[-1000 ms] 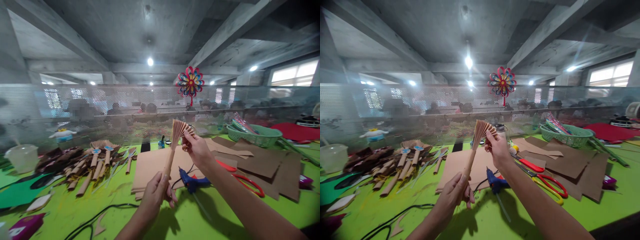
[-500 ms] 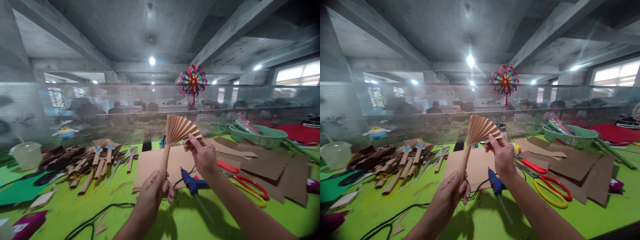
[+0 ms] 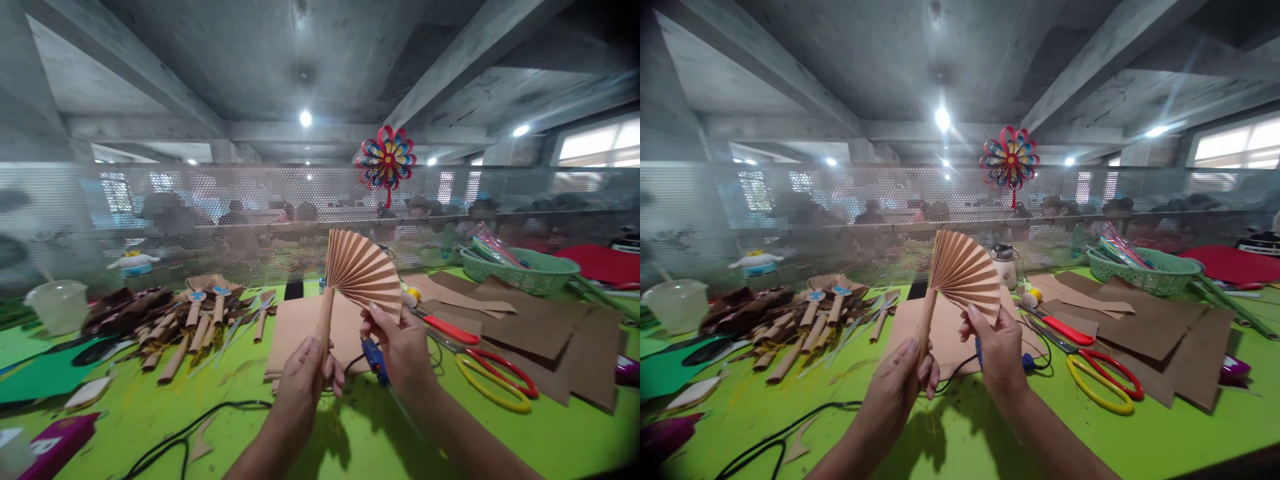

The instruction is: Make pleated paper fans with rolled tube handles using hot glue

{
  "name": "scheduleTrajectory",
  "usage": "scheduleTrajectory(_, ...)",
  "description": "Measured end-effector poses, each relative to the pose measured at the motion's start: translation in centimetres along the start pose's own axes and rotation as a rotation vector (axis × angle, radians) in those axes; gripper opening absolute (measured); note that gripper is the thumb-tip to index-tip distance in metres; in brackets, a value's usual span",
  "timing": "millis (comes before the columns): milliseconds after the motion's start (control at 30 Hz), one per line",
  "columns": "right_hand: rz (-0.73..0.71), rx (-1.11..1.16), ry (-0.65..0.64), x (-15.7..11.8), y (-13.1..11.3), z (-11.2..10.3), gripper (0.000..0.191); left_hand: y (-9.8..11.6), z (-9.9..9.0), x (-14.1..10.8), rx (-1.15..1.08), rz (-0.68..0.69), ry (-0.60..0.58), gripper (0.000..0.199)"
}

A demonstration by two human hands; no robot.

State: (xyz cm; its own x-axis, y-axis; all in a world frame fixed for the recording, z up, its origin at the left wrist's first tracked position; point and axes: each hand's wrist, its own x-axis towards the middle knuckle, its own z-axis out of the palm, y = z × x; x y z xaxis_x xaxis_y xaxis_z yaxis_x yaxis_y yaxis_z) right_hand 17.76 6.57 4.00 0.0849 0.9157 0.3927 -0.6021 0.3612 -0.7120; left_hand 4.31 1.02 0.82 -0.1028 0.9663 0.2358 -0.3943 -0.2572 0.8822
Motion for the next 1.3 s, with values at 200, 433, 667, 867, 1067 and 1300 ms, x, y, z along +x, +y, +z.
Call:
scheduleTrajectory(200, 0.073, -0.031, -0.055, -1.3, 1.4, -0.2, 0.023, 0.4, 0.5, -0.5, 0.005, 0.008, 0.036, 0.035)
scheduleTrajectory(433, 0.214, 0.036, 0.019, -2.7, 1.8, 0.8, 0.024, -0.1, 0.3, -0.1, -0.001, 0.005, 0.036, 0.040)
scheduleTrajectory(667, 0.321, 0.100, 0.001, -4.1, 1.6, 2.5, 0.029, -0.7, 0.2, -0.2, 0.042, 0.053, 0.022, 0.038)
scheduleTrajectory(867, 0.394, 0.108, -0.044, -4.7, 1.8, 3.2, 0.032, -0.9, 0.6, -0.5, 0.073, 0.063, 0.041, 0.040)
scheduleTrajectory(1067, 0.410, 0.097, -0.033, -4.6, 2.4, 2.8, 0.031, -1.6, 0.5, -0.5, 0.134, 0.095, 0.061, 0.041)
scheduleTrajectory(1300, 0.413, 0.132, -0.012, -4.1, 1.9, 2.3, 0.028, -1.1, 0.5, -0.5, 0.115, 0.075, 0.055, 0.042)
